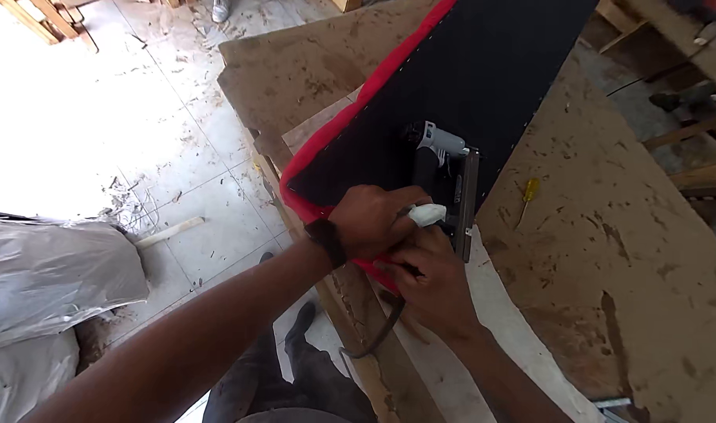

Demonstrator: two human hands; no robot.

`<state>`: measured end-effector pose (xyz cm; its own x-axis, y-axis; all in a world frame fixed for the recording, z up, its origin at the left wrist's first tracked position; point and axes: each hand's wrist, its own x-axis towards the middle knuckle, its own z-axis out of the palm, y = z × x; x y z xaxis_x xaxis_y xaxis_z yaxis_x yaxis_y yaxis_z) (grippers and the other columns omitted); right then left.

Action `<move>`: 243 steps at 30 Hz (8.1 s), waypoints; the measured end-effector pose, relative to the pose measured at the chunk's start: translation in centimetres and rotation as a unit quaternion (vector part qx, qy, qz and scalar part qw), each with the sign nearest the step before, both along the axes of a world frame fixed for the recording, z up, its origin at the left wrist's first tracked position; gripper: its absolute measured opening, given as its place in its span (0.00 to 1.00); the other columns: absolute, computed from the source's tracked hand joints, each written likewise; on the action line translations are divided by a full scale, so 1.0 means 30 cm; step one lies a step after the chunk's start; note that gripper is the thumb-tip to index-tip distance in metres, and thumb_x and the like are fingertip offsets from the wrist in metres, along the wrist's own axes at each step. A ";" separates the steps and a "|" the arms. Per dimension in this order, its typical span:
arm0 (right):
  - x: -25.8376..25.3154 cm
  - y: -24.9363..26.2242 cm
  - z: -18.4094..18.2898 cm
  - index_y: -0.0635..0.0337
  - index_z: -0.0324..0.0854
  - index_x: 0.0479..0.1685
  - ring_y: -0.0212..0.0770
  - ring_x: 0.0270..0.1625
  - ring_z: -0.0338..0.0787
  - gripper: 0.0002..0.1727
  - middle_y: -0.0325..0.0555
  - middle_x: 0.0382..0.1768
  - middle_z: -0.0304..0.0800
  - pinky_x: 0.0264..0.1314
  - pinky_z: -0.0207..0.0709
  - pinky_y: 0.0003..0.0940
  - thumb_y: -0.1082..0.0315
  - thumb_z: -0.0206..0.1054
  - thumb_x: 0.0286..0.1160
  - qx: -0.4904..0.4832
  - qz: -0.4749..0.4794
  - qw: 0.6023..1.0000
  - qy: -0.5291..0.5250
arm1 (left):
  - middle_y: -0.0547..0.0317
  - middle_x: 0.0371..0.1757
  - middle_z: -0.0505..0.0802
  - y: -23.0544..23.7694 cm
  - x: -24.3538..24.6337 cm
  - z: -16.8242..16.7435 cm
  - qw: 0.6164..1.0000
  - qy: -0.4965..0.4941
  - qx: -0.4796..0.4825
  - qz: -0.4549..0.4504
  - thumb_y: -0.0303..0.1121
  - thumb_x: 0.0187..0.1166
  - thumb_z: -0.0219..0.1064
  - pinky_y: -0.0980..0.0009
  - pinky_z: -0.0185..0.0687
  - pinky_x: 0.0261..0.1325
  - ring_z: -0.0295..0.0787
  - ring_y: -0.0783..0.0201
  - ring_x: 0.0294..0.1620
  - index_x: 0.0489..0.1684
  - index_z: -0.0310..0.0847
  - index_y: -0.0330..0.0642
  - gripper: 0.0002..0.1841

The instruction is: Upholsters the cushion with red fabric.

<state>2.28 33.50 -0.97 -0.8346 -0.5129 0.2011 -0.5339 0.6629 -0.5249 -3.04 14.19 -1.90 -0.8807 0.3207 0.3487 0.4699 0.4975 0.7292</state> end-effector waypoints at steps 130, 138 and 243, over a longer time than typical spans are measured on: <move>-0.126 -0.006 -0.058 0.49 0.88 0.38 0.29 0.35 0.87 0.17 0.34 0.33 0.88 0.37 0.83 0.38 0.45 0.73 0.72 0.087 0.186 0.979 0.004 | 0.64 0.22 0.89 0.032 0.043 0.001 0.995 0.086 0.050 0.033 0.41 0.79 0.70 0.60 0.76 0.25 0.86 0.61 0.22 0.54 0.90 0.55 0.11; -0.211 0.051 -0.128 0.57 0.77 0.12 0.32 0.24 0.83 0.23 0.42 0.18 0.84 0.32 0.75 0.33 0.58 0.70 0.77 -0.013 0.220 0.970 0.105 | 0.68 0.24 0.89 0.014 -0.006 -0.004 0.997 -0.026 0.045 0.055 0.45 0.79 0.68 0.61 0.75 0.25 0.86 0.64 0.26 0.50 0.90 0.58 0.10; -0.281 -0.270 0.065 0.44 0.82 0.16 0.35 0.45 0.88 0.28 0.31 0.31 0.87 0.49 0.84 0.45 0.38 0.61 0.82 0.197 0.157 0.967 -0.043 | 0.56 0.37 0.94 -0.253 -0.168 0.165 0.949 -0.239 0.149 0.139 0.50 0.86 0.55 0.42 0.85 0.44 0.92 0.54 0.40 0.47 0.89 0.49 0.19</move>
